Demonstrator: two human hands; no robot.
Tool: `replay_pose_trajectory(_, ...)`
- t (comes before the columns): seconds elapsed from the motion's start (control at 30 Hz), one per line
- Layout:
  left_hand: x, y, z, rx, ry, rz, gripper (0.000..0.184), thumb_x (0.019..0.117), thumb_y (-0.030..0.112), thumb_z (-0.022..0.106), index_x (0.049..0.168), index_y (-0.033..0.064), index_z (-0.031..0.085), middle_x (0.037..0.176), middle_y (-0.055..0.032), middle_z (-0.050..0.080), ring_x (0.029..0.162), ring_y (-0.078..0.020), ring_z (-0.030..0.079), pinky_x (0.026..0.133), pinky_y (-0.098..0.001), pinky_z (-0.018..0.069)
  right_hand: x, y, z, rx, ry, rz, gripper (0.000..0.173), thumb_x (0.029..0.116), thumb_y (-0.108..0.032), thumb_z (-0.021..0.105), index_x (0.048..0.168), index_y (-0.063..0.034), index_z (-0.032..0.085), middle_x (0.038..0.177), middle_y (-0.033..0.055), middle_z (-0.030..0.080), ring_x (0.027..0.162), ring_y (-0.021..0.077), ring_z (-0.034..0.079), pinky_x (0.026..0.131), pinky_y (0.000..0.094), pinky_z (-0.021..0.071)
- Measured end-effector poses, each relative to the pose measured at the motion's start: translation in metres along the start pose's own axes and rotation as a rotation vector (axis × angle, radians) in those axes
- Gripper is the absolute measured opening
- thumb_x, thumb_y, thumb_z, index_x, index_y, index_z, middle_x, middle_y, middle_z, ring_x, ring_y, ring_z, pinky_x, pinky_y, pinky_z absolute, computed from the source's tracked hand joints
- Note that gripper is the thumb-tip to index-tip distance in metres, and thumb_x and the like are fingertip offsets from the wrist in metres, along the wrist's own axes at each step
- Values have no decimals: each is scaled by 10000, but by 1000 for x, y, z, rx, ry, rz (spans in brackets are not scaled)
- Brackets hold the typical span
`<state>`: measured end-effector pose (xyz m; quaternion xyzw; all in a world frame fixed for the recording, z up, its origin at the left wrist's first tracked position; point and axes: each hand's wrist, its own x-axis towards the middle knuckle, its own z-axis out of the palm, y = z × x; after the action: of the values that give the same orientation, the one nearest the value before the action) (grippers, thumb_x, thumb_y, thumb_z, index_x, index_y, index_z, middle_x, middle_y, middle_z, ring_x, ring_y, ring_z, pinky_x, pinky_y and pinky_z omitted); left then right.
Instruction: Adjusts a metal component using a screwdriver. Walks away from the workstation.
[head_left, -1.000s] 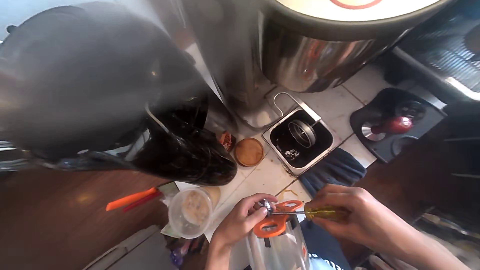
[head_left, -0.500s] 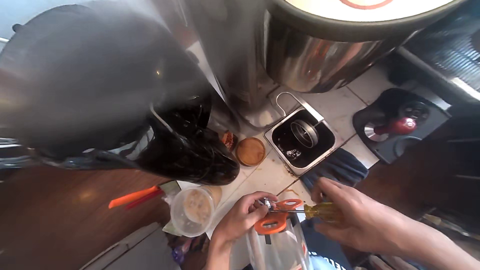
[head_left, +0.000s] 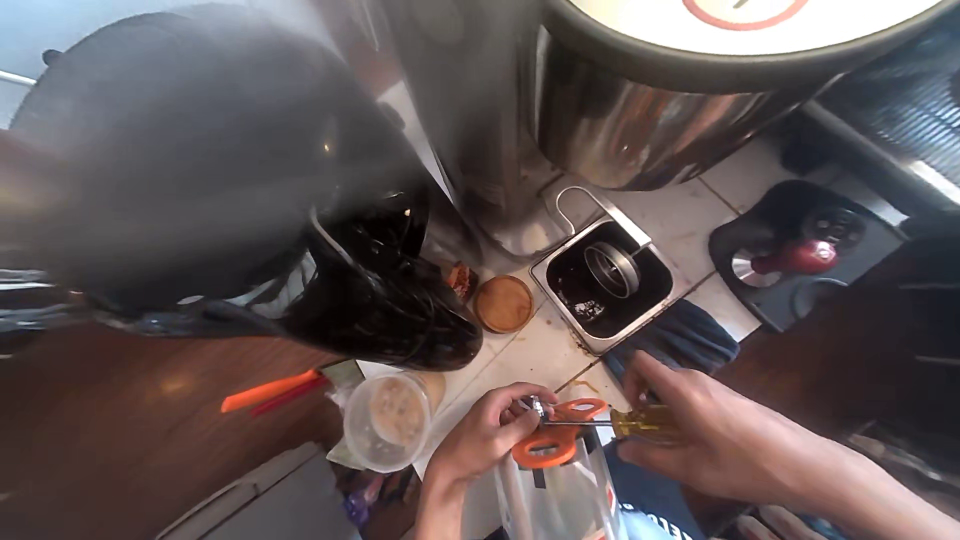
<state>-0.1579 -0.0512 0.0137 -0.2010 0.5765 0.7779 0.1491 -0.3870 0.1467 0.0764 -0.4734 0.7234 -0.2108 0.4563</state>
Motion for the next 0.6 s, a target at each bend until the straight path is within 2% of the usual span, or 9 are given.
replay_pose_trajectory(0.03,0,0,0,-2,2,1,382,1014,232,507,1318,30,622,1173,-60,689,941,-108,664,786,-285,559,-1,0,-1,2,13,-22,431,781,-395,809,1056,-152,583,891,1,616,693,117,602,592,322,539)
replay_pose_trajectory(0.1,1,1,0,-4,3,2,376,1017,227,509,1317,29,620,1175,-56,690,954,-104,664,803,-284,560,-2,3,-1,-2,50,-85,339,741,-249,805,1006,-148,620,939,13,595,712,104,585,588,285,531)
replay_pose_trajectory(0.2,1,2,0,-1,4,-1,374,1016,222,507,1317,32,621,1177,-49,687,949,-97,662,800,-278,559,-2,11,5,-21,185,-122,248,724,-328,825,924,-208,739,872,-40,644,726,58,625,599,258,556)
replay_pose_trajectory(0.3,2,1,0,11,7,9,374,1014,226,512,1315,33,623,1180,-46,686,953,-92,661,804,-273,558,-3,14,9,-34,273,-148,250,756,-419,782,961,-277,799,818,-81,676,720,31,647,608,257,566)
replay_pose_trajectory(0.37,1,0,1,18,-3,7,383,1022,242,510,1322,31,618,1190,-51,684,963,-95,663,814,-281,562,-5,10,7,-13,242,-102,299,804,-432,757,1050,-266,786,861,-87,714,751,28,675,647,272,589)
replay_pose_trajectory(0.43,-1,0,2,21,-5,-2,393,1021,242,502,1334,32,613,1202,-56,684,967,-98,662,815,-284,559,-5,5,3,21,150,-17,332,844,-435,760,1115,-251,708,881,-100,730,758,38,693,670,309,603)
replay_pose_trajectory(0.53,-4,-3,-1,20,-21,13,411,1034,259,495,1355,22,593,1224,-75,679,1009,-119,664,851,-302,559,-3,3,3,55,75,-1,329,890,-439,738,1087,-187,661,825,-47,705,702,90,680,623,350,583)
replay_pose_trajectory(0.6,-5,-4,-3,15,-18,13,405,1039,260,489,1355,27,589,1215,-72,675,996,-120,659,848,-303,557,-1,4,4,53,53,-6,315,913,-462,710,1062,-188,669,801,-43,695,687,91,670,609,346,569)
